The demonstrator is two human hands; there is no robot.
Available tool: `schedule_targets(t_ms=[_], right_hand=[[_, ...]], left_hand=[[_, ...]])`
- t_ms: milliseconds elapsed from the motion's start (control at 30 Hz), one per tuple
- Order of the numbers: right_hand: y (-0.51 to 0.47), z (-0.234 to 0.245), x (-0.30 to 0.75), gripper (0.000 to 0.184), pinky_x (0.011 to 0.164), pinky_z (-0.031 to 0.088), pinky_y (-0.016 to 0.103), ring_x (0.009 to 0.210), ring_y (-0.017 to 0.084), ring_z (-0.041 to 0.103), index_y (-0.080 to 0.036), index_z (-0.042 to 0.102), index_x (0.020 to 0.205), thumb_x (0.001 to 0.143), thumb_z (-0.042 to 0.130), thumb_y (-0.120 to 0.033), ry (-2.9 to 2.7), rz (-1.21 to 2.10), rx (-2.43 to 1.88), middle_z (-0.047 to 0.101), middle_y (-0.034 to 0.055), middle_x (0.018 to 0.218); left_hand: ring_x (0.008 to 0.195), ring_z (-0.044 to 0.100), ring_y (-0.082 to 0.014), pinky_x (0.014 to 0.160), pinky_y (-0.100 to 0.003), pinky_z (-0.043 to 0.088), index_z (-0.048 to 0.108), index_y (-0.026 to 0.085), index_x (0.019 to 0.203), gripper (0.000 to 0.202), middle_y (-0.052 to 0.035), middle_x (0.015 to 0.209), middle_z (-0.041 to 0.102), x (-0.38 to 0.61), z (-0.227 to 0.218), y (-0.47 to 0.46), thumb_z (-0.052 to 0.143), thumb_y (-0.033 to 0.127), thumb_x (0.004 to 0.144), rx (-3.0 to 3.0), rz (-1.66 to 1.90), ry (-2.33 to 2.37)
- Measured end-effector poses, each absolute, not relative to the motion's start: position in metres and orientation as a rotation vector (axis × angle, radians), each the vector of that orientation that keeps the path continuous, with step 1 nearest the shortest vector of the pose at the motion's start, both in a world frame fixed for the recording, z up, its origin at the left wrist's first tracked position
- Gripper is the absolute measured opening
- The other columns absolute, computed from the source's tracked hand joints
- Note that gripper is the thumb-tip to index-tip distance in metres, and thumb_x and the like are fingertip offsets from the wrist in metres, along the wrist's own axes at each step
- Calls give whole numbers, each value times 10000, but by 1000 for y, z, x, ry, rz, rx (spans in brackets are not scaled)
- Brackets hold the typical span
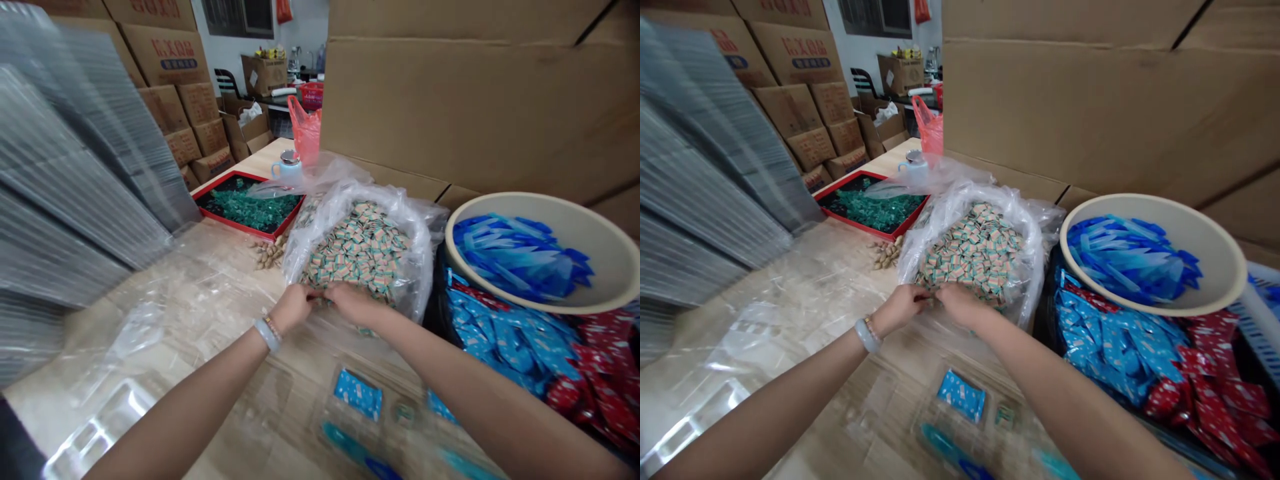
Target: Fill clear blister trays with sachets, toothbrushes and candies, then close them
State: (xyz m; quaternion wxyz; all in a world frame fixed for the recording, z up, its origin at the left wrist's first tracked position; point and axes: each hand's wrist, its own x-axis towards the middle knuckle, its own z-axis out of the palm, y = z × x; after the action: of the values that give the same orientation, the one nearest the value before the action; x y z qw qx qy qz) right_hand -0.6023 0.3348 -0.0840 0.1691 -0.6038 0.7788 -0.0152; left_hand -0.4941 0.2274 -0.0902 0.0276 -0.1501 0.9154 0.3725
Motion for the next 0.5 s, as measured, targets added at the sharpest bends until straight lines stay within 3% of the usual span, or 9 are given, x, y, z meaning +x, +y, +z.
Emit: schedule_targets(t_ms=[167, 300, 500], right_hand=[[345, -95, -600, 268, 729, 357, 283, 872, 200, 505, -159, 604, 875, 740, 395, -61, 2303, -102, -1794, 572, 86, 908], [353, -92, -598, 202, 785, 335, 295, 922, 196, 461, -162, 583, 844, 729, 438, -82, 2306, -203, -1813, 539, 80, 933], [372, -94, -592, 210, 748, 361, 266, 899, 183, 490, -172, 577, 855, 709, 464, -73, 2309, -288, -1641, 561, 65, 930]], left_hand=[[703, 560, -161, 648, -241, 402, 636, 116, 808, 180, -73, 789, 645, -498, -100, 231, 484, 146, 717, -488, 1000, 2888], [644, 545, -169, 613, -259, 395, 628, 92, 733, 133, -91, 703, 624, -503, -99, 229, 515, 151, 694, -513, 838, 2884], [702, 540, -172, 653, -259, 389, 646, 102, 691, 144, -90, 720, 626, -502, -94, 235, 513, 156, 701, -456, 811, 2898]])
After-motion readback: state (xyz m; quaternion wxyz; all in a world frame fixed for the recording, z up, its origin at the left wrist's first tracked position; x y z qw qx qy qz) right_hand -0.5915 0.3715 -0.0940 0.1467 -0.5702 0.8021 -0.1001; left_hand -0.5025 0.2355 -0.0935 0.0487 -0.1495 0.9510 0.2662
